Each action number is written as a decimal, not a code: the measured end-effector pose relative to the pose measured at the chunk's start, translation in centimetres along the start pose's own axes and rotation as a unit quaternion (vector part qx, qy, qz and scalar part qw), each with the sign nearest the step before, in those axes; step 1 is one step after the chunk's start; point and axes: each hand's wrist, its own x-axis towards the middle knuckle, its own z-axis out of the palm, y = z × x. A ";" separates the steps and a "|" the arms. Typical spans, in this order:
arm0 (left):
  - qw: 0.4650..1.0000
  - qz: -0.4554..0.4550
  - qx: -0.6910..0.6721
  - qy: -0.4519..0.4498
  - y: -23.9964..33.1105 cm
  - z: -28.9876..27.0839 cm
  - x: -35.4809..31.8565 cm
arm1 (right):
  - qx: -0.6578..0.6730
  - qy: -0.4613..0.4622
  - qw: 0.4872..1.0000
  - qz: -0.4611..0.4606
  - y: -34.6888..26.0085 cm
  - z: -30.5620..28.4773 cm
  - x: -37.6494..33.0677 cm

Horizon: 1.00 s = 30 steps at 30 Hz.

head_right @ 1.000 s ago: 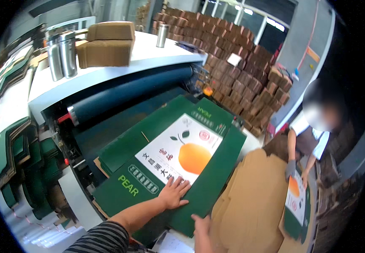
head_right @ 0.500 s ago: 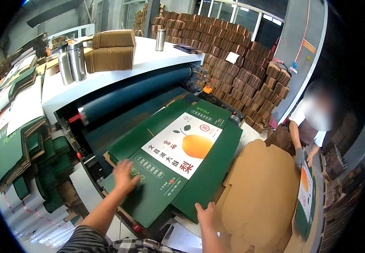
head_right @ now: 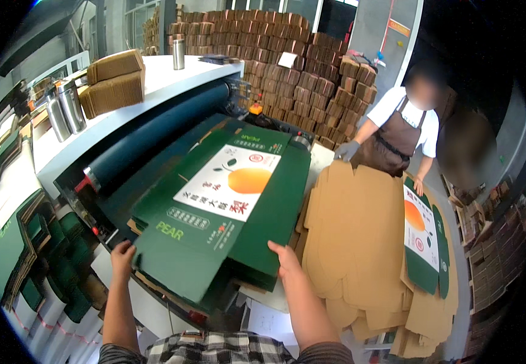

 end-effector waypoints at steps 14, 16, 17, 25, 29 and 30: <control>0.955 -0.007 -0.245 -0.167 1.9 2.4 -8.9 | 0.118 -0.049 0.992 0.020 -3.2 6.3 -2.2; 0.918 0.033 -0.255 -0.302 4.5 4.9 -10.0 | 0.111 -0.070 0.991 0.018 -2.2 6.0 -3.3; 0.900 0.059 -0.283 -0.326 5.4 6.9 -10.7 | 0.110 -0.078 0.991 0.022 -1.6 5.6 -3.6; 0.782 -0.079 -0.575 -0.228 8.1 13.6 -10.7 | 0.127 -0.101 0.985 0.058 2.6 3.9 -4.2; 0.816 -0.142 -0.541 -0.149 7.0 13.8 -10.9 | 0.117 -0.097 0.987 0.050 4.0 3.6 -4.8; 0.822 -0.140 -0.535 -0.138 7.2 13.8 -11.0 | 0.124 -0.097 0.986 0.052 4.3 3.3 -4.9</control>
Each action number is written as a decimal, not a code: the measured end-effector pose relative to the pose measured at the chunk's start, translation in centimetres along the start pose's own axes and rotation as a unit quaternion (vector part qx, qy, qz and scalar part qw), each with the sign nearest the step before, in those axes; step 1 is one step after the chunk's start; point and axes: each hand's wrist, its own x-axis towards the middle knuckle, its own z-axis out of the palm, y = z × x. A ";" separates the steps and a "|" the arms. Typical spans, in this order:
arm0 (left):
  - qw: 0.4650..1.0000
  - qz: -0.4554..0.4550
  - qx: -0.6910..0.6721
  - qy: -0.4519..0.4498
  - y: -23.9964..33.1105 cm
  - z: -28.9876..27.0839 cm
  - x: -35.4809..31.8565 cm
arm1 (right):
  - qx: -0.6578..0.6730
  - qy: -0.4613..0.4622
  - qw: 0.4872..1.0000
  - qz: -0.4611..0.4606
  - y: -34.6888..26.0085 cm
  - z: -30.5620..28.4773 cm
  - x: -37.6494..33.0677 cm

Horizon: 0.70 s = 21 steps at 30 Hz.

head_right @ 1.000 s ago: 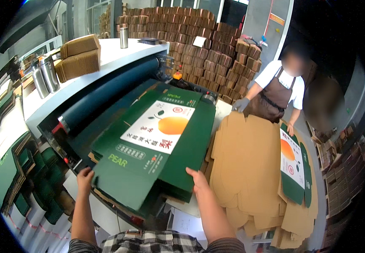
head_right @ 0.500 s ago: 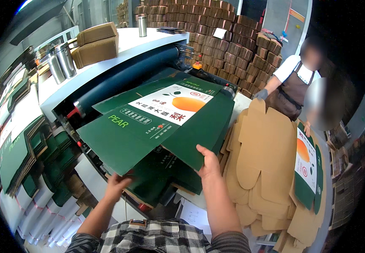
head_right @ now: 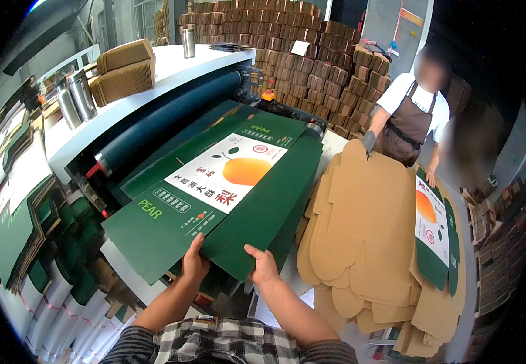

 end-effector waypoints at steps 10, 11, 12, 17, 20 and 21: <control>0.992 0.045 0.111 0.042 -0.4 -3.7 0.7 | 0.003 -0.028 0.998 0.051 3.0 -2.3 0.1; 0.991 0.071 0.114 0.020 0.0 -3.9 0.3 | -0.004 -0.043 0.997 0.061 2.7 -2.1 -0.4; 0.988 0.092 0.121 0.007 0.6 -4.1 0.1 | -0.018 -0.046 0.996 0.077 2.3 -2.5 -0.6; 0.957 0.190 0.219 -0.021 3.9 -2.4 -2.2 | -0.356 0.070 0.927 -0.090 -1.4 -6.3 -0.5; 0.950 0.167 0.265 -0.014 5.4 -1.5 -2.9 | -0.606 0.208 0.687 -0.343 -3.0 -9.3 0.8; 0.943 0.168 0.288 0.004 5.7 -1.2 -3.2 | -0.640 0.231 0.660 -0.317 -3.2 -9.4 0.7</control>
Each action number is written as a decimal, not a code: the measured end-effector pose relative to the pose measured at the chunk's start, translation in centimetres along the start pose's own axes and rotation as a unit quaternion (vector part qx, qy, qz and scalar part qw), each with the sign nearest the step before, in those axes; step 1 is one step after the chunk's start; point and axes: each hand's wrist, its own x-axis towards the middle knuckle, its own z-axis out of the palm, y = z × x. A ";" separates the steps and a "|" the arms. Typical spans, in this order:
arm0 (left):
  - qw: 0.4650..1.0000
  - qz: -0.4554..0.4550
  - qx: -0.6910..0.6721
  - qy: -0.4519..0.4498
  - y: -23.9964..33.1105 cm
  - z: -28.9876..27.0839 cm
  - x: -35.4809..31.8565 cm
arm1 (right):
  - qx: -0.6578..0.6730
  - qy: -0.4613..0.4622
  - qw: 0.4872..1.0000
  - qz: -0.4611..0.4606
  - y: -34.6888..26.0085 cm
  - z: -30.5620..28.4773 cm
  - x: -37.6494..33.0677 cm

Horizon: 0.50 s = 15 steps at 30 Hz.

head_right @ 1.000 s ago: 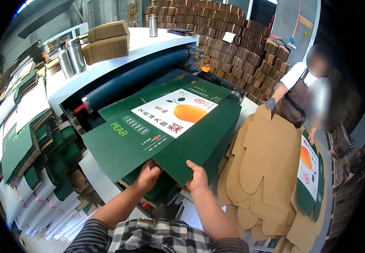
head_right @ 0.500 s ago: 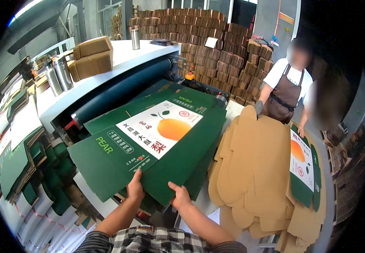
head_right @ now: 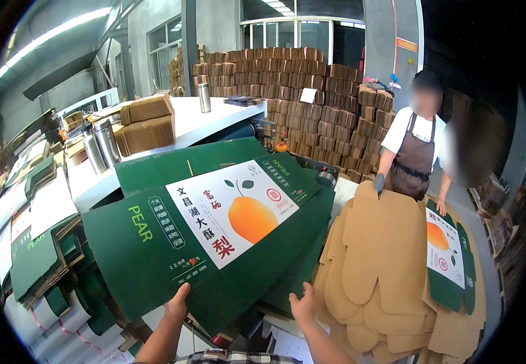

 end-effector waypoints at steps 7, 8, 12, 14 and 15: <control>0.998 0.043 -0.039 0.018 0.8 0.1 0.5 | -0.107 -0.105 0.981 0.119 -2.7 -1.9 0.2; 0.998 0.026 -0.049 0.030 0.8 -0.5 1.0 | -0.091 -0.111 0.981 0.127 -3.1 -1.9 0.2; 0.992 -0.017 -0.114 0.045 1.8 -2.1 3.5 | -0.044 -0.076 0.989 0.120 -2.5 -0.4 1.2; 0.988 -0.024 -0.148 0.046 3.9 -1.6 4.2 | -0.005 -0.042 0.990 0.132 -2.1 -0.1 1.5; 0.985 -0.027 -0.162 0.045 5.0 -1.0 4.4 | 0.023 -0.026 0.988 0.151 -1.6 -0.4 1.4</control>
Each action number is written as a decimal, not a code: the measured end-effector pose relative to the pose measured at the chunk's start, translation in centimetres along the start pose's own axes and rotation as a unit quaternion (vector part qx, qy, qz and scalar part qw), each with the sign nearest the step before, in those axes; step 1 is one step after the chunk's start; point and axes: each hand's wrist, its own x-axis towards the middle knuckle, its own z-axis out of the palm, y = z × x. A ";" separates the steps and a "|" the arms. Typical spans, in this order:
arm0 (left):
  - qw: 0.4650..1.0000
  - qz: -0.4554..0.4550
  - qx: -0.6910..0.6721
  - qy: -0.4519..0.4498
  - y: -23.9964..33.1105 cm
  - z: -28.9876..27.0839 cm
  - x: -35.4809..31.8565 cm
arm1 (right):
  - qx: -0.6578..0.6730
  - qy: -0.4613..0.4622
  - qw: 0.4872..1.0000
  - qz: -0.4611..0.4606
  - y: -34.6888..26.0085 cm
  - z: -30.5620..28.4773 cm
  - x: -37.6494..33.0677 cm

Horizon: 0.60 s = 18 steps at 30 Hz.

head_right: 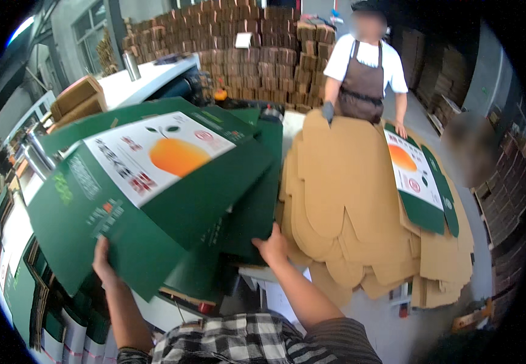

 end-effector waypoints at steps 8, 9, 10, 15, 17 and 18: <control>0.990 0.121 -0.014 0.065 8.0 2.6 2.3 | 0.462 -0.196 0.838 0.213 0.8 1.1 1.0; 0.989 0.130 -0.021 0.073 8.5 3.2 2.5 | 0.462 -0.207 0.834 0.219 0.7 1.0 0.9; 0.987 0.156 0.004 0.047 9.0 3.6 3.1 | 0.465 -0.216 0.830 0.220 0.3 0.5 0.9; 0.978 0.206 0.037 0.015 10.0 4.2 3.6 | 0.469 -0.270 0.806 0.241 0.6 1.1 2.2; 0.979 0.203 0.024 0.023 9.7 5.2 2.9 | 0.462 -0.267 0.813 0.235 0.4 1.1 2.5; 0.979 0.201 0.016 0.026 9.4 5.6 2.7 | 0.456 -0.265 0.820 0.223 0.4 1.0 2.8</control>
